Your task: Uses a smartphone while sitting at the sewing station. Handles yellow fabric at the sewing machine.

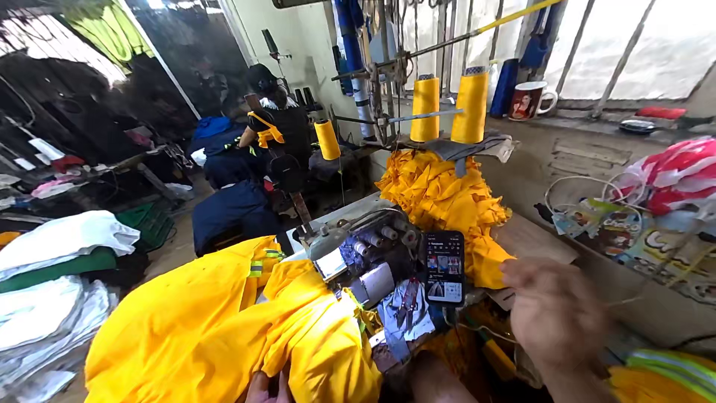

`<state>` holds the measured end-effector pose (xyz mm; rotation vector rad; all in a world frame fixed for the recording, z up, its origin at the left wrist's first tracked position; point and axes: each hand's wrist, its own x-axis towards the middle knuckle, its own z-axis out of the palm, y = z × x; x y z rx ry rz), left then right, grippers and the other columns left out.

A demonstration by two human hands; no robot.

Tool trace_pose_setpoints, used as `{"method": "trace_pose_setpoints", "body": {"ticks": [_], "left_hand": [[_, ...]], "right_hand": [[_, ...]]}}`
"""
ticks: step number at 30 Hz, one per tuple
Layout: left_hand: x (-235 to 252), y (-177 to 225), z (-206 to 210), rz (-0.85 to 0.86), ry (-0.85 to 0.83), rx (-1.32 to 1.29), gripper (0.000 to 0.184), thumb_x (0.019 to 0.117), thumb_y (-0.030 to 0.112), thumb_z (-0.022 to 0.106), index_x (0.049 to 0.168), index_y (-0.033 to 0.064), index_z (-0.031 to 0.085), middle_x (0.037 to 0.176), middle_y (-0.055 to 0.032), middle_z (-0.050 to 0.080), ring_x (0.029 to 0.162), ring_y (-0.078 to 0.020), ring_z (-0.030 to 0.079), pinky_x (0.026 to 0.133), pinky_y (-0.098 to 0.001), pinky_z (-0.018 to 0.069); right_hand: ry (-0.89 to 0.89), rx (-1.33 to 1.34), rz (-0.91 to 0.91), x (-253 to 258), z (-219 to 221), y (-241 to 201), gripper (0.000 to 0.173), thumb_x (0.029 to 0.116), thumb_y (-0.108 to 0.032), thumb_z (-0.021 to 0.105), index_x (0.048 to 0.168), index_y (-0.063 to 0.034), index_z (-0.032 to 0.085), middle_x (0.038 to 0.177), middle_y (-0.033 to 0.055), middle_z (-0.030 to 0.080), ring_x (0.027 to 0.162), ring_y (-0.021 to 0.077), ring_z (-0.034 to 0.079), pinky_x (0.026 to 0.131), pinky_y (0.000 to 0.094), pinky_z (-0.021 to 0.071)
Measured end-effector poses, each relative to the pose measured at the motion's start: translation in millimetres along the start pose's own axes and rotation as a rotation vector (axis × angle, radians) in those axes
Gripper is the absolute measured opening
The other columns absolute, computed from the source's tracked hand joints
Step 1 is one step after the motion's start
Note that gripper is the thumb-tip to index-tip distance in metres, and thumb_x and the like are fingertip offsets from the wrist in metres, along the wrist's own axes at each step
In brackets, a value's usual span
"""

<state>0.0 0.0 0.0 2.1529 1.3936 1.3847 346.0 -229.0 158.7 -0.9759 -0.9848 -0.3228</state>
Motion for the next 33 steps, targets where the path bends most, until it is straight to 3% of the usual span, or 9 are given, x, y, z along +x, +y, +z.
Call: {"method": "trace_pose_setpoints", "body": {"ticks": [4, 7, 10, 14, 16, 20, 23, 27, 33], "left_hand": [[-0.1, -1.3, -0.3, 0.002, -0.008, 0.015, 0.024, 0.0942, 0.017, 0.068, 0.098, -0.0069, 0.071, 0.095, -0.0217, 0.073, 0.095, -0.0283, 0.073, 0.090, -0.0447, 0.0570], [0.2, -1.5, -0.6, 0.013, -0.019, 0.009, 0.023, 0.0944, 0.013, 0.065, 0.100, -0.0091, 0.070, 0.097, -0.0236, 0.073, 0.097, -0.0297, 0.073, 0.092, -0.0450, 0.0564], [1.1, -3.9, -2.2, 0.015, -0.025, 0.037, 0.020, 0.0941, 0.011, 0.066, 0.099, -0.0071, 0.071, 0.097, -0.0226, 0.073, 0.097, -0.0292, 0.073, 0.091, -0.0437, 0.0568], [0.0, -2.1, -3.0, 0.032, -0.024, 0.026, 0.021, 0.0936, 0.008, 0.063, 0.100, -0.0119, 0.069, 0.097, -0.0265, 0.072, 0.096, -0.0321, 0.072, 0.093, -0.0453, 0.0557], [0.0, -3.1, -2.9, 0.031, -0.021, 0.014, 0.023, 0.0941, 0.008, 0.063, 0.102, -0.0124, 0.069, 0.099, -0.0267, 0.072, 0.098, -0.0319, 0.072, 0.094, -0.0445, 0.0554], [-3.1, -13.9, 3.1, -0.002, 0.013, -0.001, 0.020, 0.0958, 0.013, 0.066, 0.098, -0.0056, 0.072, 0.095, -0.0193, 0.073, 0.093, -0.0214, 0.072, 0.089, -0.0333, 0.0561], [-1.5, -11.8, 0.2, 0.005, -0.011, 0.013, 0.019, 0.0945, 0.013, 0.067, 0.098, -0.0060, 0.071, 0.094, -0.0198, 0.073, 0.094, -0.0241, 0.072, 0.089, -0.0380, 0.0569], [0.7, -3.3, -2.8, 0.012, -0.016, 0.005, 0.019, 0.0933, 0.010, 0.066, 0.098, -0.0083, 0.070, 0.094, -0.0217, 0.072, 0.094, -0.0265, 0.072, 0.090, -0.0408, 0.0569], [-4.7, -23.6, 6.5, -0.010, 0.018, -0.004, 0.020, 0.0965, 0.017, 0.067, 0.099, -0.0022, 0.073, 0.095, -0.0158, 0.074, 0.092, -0.0183, 0.071, 0.088, -0.0322, 0.0561]], "right_hand": [[0.135, -0.294, 0.225, -52.6, -30.2, 70.2, 0.035, 0.0977, -0.014, 0.058, 0.130, -0.0020, 0.054, 0.116, 0.0061, 0.065, 0.104, 0.0142, 0.067, 0.090, 0.0325, 0.0588], [0.133, -0.346, 0.323, -73.3, -29.9, 80.1, 0.042, 0.0962, -0.015, 0.058, 0.132, 0.0065, 0.051, 0.115, 0.0127, 0.063, 0.102, 0.0157, 0.066, 0.087, 0.0312, 0.0590], [0.111, -0.365, 0.350, -79.3, -19.8, 82.9, 0.043, 0.0949, -0.015, 0.060, 0.131, 0.0068, 0.052, 0.110, 0.0117, 0.065, 0.099, 0.0149, 0.067, 0.086, 0.0294, 0.0589], [0.118, -0.383, 0.322, -78.4, -13.1, 91.4, 0.042, 0.0921, -0.013, 0.065, 0.129, 0.0046, 0.058, 0.089, 0.0024, 0.060, 0.080, 0.0087, 0.060, 0.071, 0.0228, 0.0548], [0.111, -0.356, 0.314, -78.7, -11.3, 93.0, 0.038, 0.0930, -0.012, 0.066, 0.127, 0.0032, 0.059, 0.089, 0.0016, 0.061, 0.080, 0.0085, 0.062, 0.072, 0.0228, 0.0558], [0.107, -0.351, 0.327, -79.1, -11.5, 91.8, 0.036, 0.0980, -0.015, 0.063, 0.127, 0.0045, 0.062, 0.106, 0.0078, 0.072, 0.097, 0.0106, 0.070, 0.086, 0.0260, 0.0600], [0.091, -0.337, 0.312, -77.3, -13.0, 90.9, 0.040, 0.1024, -0.017, 0.055, 0.135, 0.0065, 0.055, 0.121, 0.0130, 0.069, 0.112, 0.0174, 0.068, 0.096, 0.0324, 0.0578], [0.075, -0.288, 0.343, -77.8, -8.9, 94.6, 0.049, 0.0999, -0.022, 0.058, 0.140, 0.0041, 0.049, 0.131, 0.0154, 0.063, 0.118, 0.0205, 0.066, 0.095, 0.0345, 0.0585], [0.029, -0.282, 0.424, -76.9, 0.9, 97.8, 0.058, 0.0991, -0.026, 0.058, 0.147, 0.0037, 0.043, 0.140, 0.0190, 0.058, 0.125, 0.0214, 0.062, 0.099, 0.0340, 0.0569]]}}
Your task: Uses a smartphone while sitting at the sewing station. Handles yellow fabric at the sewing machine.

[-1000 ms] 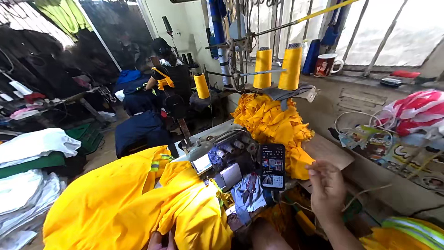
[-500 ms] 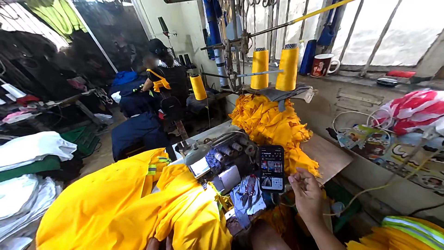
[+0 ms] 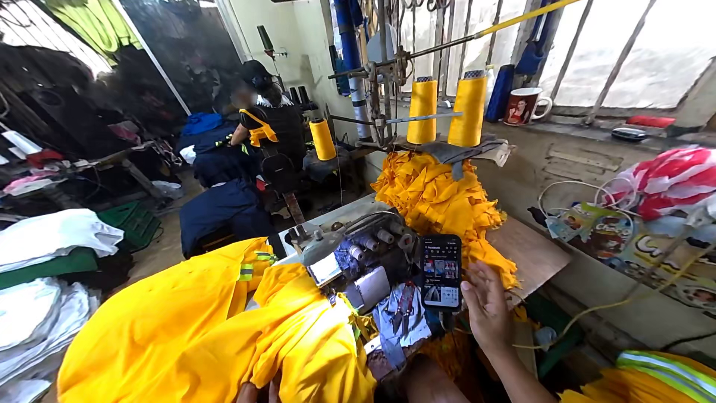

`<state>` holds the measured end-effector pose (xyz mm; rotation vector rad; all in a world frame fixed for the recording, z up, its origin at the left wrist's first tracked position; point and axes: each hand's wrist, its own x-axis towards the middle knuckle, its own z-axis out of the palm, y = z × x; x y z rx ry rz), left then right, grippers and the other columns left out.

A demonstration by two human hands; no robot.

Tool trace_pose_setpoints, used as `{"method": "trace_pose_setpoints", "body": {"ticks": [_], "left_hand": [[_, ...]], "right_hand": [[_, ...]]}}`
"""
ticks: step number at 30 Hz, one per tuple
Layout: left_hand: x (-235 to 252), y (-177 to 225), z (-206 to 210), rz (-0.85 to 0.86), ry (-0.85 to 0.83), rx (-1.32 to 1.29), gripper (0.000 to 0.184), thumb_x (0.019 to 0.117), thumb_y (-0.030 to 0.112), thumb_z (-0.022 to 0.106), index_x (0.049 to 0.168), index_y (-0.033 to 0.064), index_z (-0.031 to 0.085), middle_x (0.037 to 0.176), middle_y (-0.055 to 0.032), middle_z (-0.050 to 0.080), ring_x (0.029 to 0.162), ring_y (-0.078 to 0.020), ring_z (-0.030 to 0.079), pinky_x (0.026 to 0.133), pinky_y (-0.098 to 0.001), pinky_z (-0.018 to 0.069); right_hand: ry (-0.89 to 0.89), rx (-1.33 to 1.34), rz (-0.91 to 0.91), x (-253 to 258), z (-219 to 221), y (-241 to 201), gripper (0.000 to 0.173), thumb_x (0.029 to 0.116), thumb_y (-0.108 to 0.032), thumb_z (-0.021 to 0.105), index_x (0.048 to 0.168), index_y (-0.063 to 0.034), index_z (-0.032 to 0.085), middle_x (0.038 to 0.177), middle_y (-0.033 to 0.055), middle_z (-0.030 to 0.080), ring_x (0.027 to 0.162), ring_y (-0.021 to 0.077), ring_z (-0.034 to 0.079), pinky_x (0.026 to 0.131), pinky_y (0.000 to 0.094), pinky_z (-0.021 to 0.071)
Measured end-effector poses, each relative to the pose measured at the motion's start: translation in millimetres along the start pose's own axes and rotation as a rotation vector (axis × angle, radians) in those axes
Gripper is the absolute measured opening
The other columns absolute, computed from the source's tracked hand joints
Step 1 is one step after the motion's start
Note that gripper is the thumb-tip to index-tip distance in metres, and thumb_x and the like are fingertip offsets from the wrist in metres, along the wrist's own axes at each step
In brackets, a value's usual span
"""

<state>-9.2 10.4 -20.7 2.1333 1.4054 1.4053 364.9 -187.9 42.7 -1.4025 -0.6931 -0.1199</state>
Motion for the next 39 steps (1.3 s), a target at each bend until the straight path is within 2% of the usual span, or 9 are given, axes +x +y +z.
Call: {"method": "trace_pose_setpoints", "body": {"ticks": [6, 9, 12, 17, 22, 31, 35, 39], "left_hand": [[0.8, 5.3, -1.5, -0.001, 0.007, 0.000, 0.022, 0.0964, 0.016, 0.067, 0.097, -0.0054, 0.072, 0.092, -0.0181, 0.072, 0.090, -0.0186, 0.071, 0.086, -0.0313, 0.0558], [0.0, 0.1, -0.5, 0.047, 0.030, -0.012, 0.020, 0.0963, 0.013, 0.065, 0.097, -0.0060, 0.071, 0.092, -0.0176, 0.072, 0.091, -0.0170, 0.071, 0.086, -0.0300, 0.0563], [0.8, 5.9, -1.7, 0.024, 0.024, -0.003, 0.020, 0.0967, 0.014, 0.065, 0.096, -0.0047, 0.071, 0.091, -0.0167, 0.072, 0.090, -0.0174, 0.071, 0.085, -0.0307, 0.0565], [-5.5, -29.9, 9.8, 0.021, 0.013, -0.046, 0.021, 0.0995, 0.020, 0.064, 0.102, 0.0001, 0.072, 0.096, -0.0115, 0.072, 0.093, -0.0133, 0.070, 0.086, -0.0299, 0.0571], [0.5, 1.2, 0.1, 0.013, -0.002, -0.032, 0.021, 0.0980, 0.016, 0.065, 0.101, -0.0034, 0.072, 0.095, -0.0151, 0.073, 0.093, -0.0156, 0.071, 0.087, -0.0304, 0.0563], [2.2, 4.4, -0.2, 0.033, 0.012, -0.002, 0.021, 0.0970, 0.015, 0.065, 0.097, -0.0052, 0.072, 0.091, -0.0172, 0.072, 0.090, -0.0184, 0.071, 0.085, -0.0311, 0.0563], [1.8, -0.5, 1.8, 0.029, 0.012, 0.000, 0.023, 0.0977, 0.018, 0.065, 0.098, -0.0039, 0.072, 0.092, -0.0159, 0.072, 0.090, -0.0178, 0.071, 0.085, -0.0313, 0.0563], [3.2, 5.4, -0.3, 0.008, -0.021, -0.040, 0.021, 0.0979, 0.014, 0.064, 0.100, -0.0053, 0.071, 0.095, -0.0172, 0.073, 0.093, -0.0188, 0.071, 0.088, -0.0319, 0.0560]], "right_hand": [[-0.024, 0.027, 0.024, 4.0, 12.2, 4.9, 0.063, 0.0970, -0.026, 0.060, 0.150, 0.0017, 0.040, 0.140, 0.0166, 0.058, 0.124, 0.0187, 0.062, 0.099, 0.0326, 0.0565], [-0.031, 0.004, 0.056, 6.9, 16.1, 2.8, 0.064, 0.0961, -0.030, 0.062, 0.151, -0.0032, 0.041, 0.140, 0.0133, 0.058, 0.122, 0.0170, 0.063, 0.098, 0.0329, 0.0573], [-0.036, -0.007, 0.081, 9.7, 19.9, 2.2, 0.068, 0.0943, -0.032, 0.063, 0.153, -0.0065, 0.040, 0.141, 0.0123, 0.058, 0.121, 0.0164, 0.063, 0.098, 0.0339, 0.0568], [-0.035, -0.001, 0.078, 12.0, 22.5, 2.9, 0.067, 0.0959, -0.033, 0.061, 0.154, -0.0084, 0.039, 0.139, 0.0113, 0.058, 0.121, 0.0153, 0.063, 0.099, 0.0331, 0.0561], [-0.028, 0.011, 0.070, 11.7, 23.0, 4.8, 0.066, 0.0958, -0.031, 0.061, 0.154, -0.0079, 0.040, 0.140, 0.0121, 0.057, 0.120, 0.0162, 0.063, 0.098, 0.0330, 0.0567], [-0.011, -0.019, 0.077, 14.2, 22.4, 5.2, 0.058, 0.0989, -0.025, 0.060, 0.151, -0.0063, 0.043, 0.138, 0.0121, 0.058, 0.117, 0.0157, 0.064, 0.095, 0.0323, 0.0578], [-0.024, -0.007, 0.073, 12.7, 20.4, 6.0, 0.059, 0.0990, -0.030, 0.058, 0.151, -0.0071, 0.043, 0.139, 0.0110, 0.058, 0.119, 0.0153, 0.064, 0.096, 0.0323, 0.0576], [-0.037, 0.040, 0.048, 9.8, 17.5, 6.7, 0.063, 0.1022, -0.042, 0.051, 0.151, -0.0041, 0.042, 0.142, 0.0124, 0.056, 0.125, 0.0161, 0.060, 0.102, 0.0336, 0.0541]]}}
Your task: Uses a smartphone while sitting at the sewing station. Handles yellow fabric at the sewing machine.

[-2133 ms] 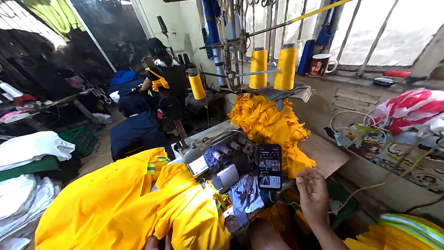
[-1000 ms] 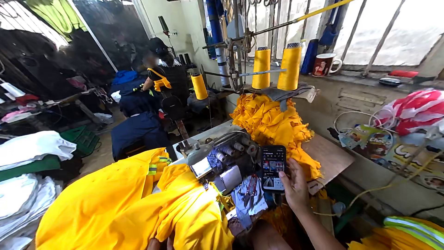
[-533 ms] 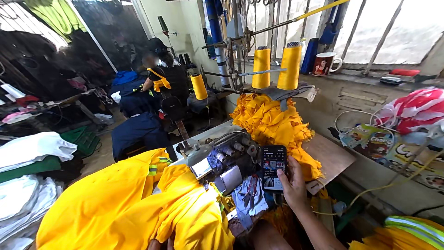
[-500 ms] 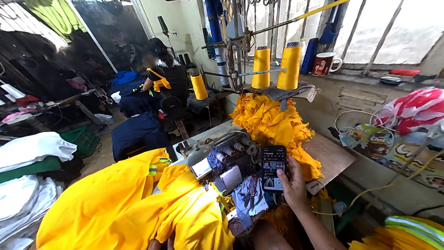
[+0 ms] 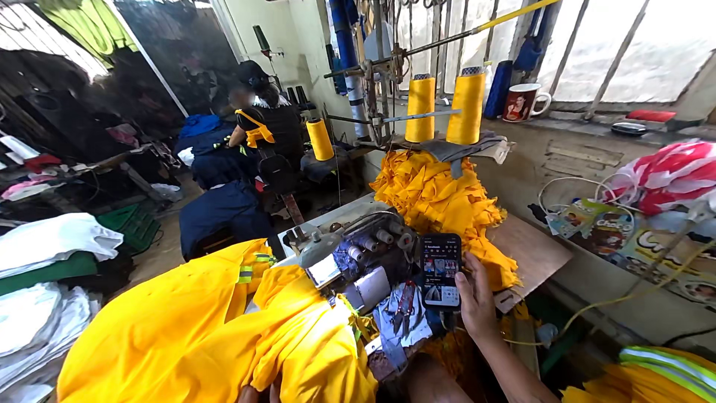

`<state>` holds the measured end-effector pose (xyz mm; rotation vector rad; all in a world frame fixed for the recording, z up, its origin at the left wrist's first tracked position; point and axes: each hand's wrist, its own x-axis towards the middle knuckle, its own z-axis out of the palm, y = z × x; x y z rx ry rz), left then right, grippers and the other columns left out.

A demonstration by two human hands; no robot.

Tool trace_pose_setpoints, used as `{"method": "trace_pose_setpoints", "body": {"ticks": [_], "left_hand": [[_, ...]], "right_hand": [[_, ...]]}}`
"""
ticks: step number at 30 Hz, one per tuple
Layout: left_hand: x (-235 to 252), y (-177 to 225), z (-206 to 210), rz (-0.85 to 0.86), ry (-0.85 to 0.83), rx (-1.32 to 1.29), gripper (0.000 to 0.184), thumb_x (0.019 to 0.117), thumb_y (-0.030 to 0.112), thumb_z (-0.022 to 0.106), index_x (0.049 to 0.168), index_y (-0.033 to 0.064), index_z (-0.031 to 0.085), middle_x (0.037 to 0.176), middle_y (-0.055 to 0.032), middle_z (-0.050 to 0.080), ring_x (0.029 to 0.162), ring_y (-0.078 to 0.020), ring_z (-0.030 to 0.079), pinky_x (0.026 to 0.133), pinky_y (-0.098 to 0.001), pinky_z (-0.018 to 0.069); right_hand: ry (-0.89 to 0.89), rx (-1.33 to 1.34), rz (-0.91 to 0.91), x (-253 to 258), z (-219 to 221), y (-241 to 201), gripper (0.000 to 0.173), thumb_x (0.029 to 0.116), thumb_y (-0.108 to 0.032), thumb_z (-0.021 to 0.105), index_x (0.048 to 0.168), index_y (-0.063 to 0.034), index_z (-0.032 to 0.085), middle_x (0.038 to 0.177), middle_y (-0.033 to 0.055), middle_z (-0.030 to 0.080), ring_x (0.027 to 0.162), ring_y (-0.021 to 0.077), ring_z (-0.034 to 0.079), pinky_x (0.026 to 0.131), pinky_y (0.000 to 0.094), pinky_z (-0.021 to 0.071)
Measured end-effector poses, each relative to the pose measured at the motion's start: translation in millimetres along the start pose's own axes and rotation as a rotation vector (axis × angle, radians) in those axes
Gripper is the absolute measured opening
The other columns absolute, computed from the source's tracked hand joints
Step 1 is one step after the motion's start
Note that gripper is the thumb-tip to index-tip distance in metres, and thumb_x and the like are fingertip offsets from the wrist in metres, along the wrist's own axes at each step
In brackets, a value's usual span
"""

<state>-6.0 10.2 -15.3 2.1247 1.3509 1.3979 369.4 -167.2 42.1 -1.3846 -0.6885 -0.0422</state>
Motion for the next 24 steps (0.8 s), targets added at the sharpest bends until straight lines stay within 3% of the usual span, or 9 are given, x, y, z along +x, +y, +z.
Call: {"method": "trace_pose_setpoints", "body": {"ticks": [9, 24], "left_hand": [[1.9, 21.1, -6.0, -0.028, 0.000, 0.013, 0.021, 0.0960, 0.012, 0.064, 0.099, -0.0078, 0.071, 0.095, -0.0206, 0.073, 0.092, -0.0216, 0.072, 0.088, -0.0333, 0.0557], [-1.3, -7.3, 3.4, 0.004, 0.027, -0.026, 0.020, 0.0979, 0.018, 0.067, 0.101, -0.0019, 0.073, 0.095, -0.0126, 0.073, 0.092, -0.0133, 0.070, 0.087, -0.0290, 0.0570]], "right_hand": [[-0.005, 0.020, 0.010, 0.9, -0.6, 1.2, 0.064, 0.1007, -0.041, 0.053, 0.152, -0.0054, 0.041, 0.140, 0.0109, 0.057, 0.123, 0.0154, 0.061, 0.099, 0.0317, 0.0553], [-0.015, 0.025, 0.035, 6.2, 3.7, -0.4, 0.062, 0.0980, -0.034, 0.058, 0.153, -0.0087, 0.042, 0.139, 0.0097, 0.059, 0.120, 0.0150, 0.063, 0.096, 0.0315, 0.0572]]}}
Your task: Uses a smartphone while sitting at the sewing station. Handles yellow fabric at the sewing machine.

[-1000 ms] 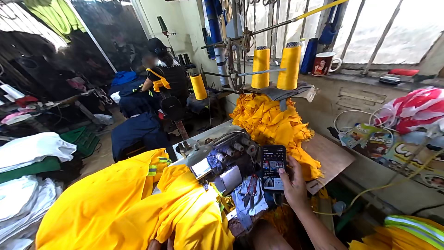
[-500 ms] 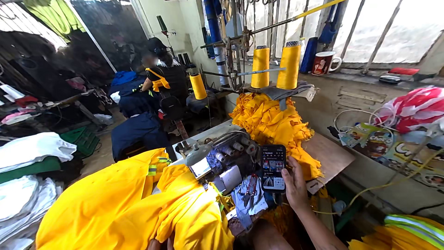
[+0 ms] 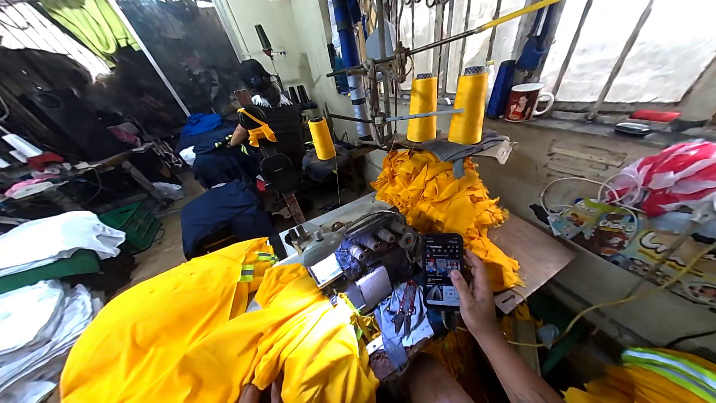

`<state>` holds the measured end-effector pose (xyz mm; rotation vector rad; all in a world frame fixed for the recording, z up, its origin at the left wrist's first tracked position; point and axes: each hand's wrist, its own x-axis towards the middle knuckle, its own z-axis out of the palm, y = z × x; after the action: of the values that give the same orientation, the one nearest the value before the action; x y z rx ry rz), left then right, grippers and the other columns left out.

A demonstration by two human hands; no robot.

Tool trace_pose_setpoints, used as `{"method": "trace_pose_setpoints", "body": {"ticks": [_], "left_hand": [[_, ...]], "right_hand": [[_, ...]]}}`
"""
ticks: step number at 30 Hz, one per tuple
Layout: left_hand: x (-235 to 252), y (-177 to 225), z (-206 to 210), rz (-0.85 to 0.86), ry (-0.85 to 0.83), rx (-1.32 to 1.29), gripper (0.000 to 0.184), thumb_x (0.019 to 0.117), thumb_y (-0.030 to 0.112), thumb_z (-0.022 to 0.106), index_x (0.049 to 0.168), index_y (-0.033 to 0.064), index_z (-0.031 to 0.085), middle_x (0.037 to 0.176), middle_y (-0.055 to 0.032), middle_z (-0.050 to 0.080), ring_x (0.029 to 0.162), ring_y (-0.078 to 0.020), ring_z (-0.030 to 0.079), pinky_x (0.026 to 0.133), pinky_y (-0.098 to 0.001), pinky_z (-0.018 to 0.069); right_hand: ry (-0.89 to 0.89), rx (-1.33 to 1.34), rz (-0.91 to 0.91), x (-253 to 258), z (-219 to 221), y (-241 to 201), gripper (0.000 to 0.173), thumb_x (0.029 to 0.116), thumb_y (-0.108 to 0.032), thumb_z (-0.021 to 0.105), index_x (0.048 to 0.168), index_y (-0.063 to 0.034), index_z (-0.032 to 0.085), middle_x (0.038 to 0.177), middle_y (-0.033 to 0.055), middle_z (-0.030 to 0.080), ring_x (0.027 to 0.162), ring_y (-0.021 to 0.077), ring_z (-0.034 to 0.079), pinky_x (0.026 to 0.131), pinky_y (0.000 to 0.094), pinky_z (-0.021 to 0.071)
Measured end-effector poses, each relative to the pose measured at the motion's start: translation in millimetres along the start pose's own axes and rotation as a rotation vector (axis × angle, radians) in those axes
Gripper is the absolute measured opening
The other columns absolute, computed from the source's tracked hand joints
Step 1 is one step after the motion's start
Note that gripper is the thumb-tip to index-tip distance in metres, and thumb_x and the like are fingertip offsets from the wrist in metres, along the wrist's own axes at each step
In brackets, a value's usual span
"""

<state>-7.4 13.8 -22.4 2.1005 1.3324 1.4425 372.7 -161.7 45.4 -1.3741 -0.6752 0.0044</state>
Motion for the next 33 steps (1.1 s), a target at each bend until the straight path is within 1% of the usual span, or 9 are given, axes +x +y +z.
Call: {"method": "trace_pose_setpoints", "body": {"ticks": [4, 9, 11, 13, 19, 21, 25, 30, 33], "left_hand": [[-0.3, 1.0, -1.2, -0.006, 0.000, 0.030, 0.022, 0.0983, 0.020, 0.067, 0.099, -0.0015, 0.073, 0.095, -0.0138, 0.073, 0.093, -0.0153, 0.070, 0.088, -0.0306, 0.0565], [-1.1, 4.4, -3.2, -0.003, 0.021, 0.100, 0.023, 0.0961, 0.019, 0.065, 0.093, -0.0036, 0.071, 0.089, -0.0166, 0.071, 0.088, -0.0198, 0.070, 0.085, -0.0332, 0.0553], [-2.0, -2.2, -2.1, -0.006, 0.013, 0.099, 0.022, 0.0974, 0.019, 0.066, 0.096, -0.0023, 0.072, 0.092, -0.0148, 0.072, 0.091, -0.0182, 0.070, 0.087, -0.0323, 0.0558], [-0.1, 10.5, -5.2, 0.010, 0.013, 0.097, 0.022, 0.0947, 0.014, 0.065, 0.093, -0.0071, 0.070, 0.090, -0.0198, 0.071, 0.089, -0.0221, 0.070, 0.086, -0.0348, 0.0551], [0.9, 16.4, -4.7, 0.009, 0.019, 0.080, 0.023, 0.0946, 0.015, 0.065, 0.092, -0.0073, 0.070, 0.088, -0.0202, 0.070, 0.087, -0.0218, 0.070, 0.083, -0.0330, 0.0554], [2.0, 20.3, -6.6, 0.001, -0.001, 0.056, 0.023, 0.0942, 0.013, 0.065, 0.095, -0.0086, 0.071, 0.092, -0.0220, 0.072, 0.091, -0.0232, 0.071, 0.087, -0.0350, 0.0557], [4.4, 23.7, -9.4, -0.003, -0.034, 0.002, 0.024, 0.0949, 0.011, 0.064, 0.103, -0.0112, 0.069, 0.100, -0.0235, 0.072, 0.100, -0.0241, 0.071, 0.095, -0.0381, 0.0556], [3.3, 24.5, -9.4, 0.011, -0.017, -0.005, 0.024, 0.0948, 0.011, 0.064, 0.104, -0.0112, 0.069, 0.101, -0.0238, 0.073, 0.101, -0.0243, 0.072, 0.095, -0.0370, 0.0553], [2.4, 23.5, -11.0, 0.017, -0.021, 0.017, 0.023, 0.0943, 0.013, 0.065, 0.102, -0.0089, 0.070, 0.098, -0.0215, 0.073, 0.099, -0.0233, 0.072, 0.093, -0.0373, 0.0560]], "right_hand": [[-0.006, 0.009, -0.008, 0.6, 0.4, 0.2, 0.063, 0.0978, -0.034, 0.058, 0.152, -0.0077, 0.041, 0.138, 0.0098, 0.059, 0.118, 0.0154, 0.064, 0.095, 0.0326, 0.0577], [0.016, -0.018, 0.031, 1.4, 2.6, 0.6, 0.059, 0.0975, -0.024, 0.060, 0.152, -0.0075, 0.043, 0.137, 0.0104, 0.060, 0.114, 0.0145, 0.066, 0.092, 0.0320, 0.0594], [0.017, -0.017, 0.026, 0.6, 1.9, 2.3, 0.060, 0.0975, -0.029, 0.060, 0.151, -0.0085, 0.044, 0.138, 0.0099, 0.059, 0.116, 0.0148, 0.065, 0.093, 0.0318, 0.0585], [0.014, -0.016, 0.005, -1.2, 0.2, 4.2, 0.060, 0.0986, -0.034, 0.057, 0.151, -0.0079, 0.044, 0.139, 0.0101, 0.059, 0.120, 0.0149, 0.063, 0.095, 0.0315, 0.0569], [0.005, 0.045, -0.044, -8.3, -5.3, 18.0, 0.066, 0.1050, -0.051, 0.044, 0.150, -0.0033, 0.044, 0.142, 0.0105, 0.058, 0.129, 0.0146, 0.057, 0.107, 0.0321, 0.0501], [0.001, 0.087, -0.029, -11.8, -6.5, 30.6, 0.074, 0.1031, -0.060, 0.043, 0.151, -0.0029, 0.044, 0.142, 0.0106, 0.058, 0.129, 0.0148, 0.058, 0.108, 0.0325, 0.0501], [-0.017, 0.127, -0.027, -14.9, -5.8, 42.0, 0.083, 0.1000, -0.067, 0.044, 0.149, -0.0008, 0.044, 0.135, 0.0106, 0.062, 0.123, 0.0151, 0.062, 0.103, 0.0332, 0.0537], [-0.107, 0.112, -0.018, -16.8, -10.7, 37.5, 0.086, 0.0989, -0.067, 0.047, 0.147, 0.0036, 0.044, 0.136, 0.0100, 0.062, 0.126, 0.0099, 0.059, 0.108, 0.0295, 0.0502], [-0.138, 0.137, 0.003, -16.1, -13.7, 42.3, 0.082, 0.0979, -0.064, 0.052, 0.146, 0.0024, 0.046, 0.133, 0.0093, 0.064, 0.123, 0.0106, 0.061, 0.105, 0.0300, 0.0520]]}}
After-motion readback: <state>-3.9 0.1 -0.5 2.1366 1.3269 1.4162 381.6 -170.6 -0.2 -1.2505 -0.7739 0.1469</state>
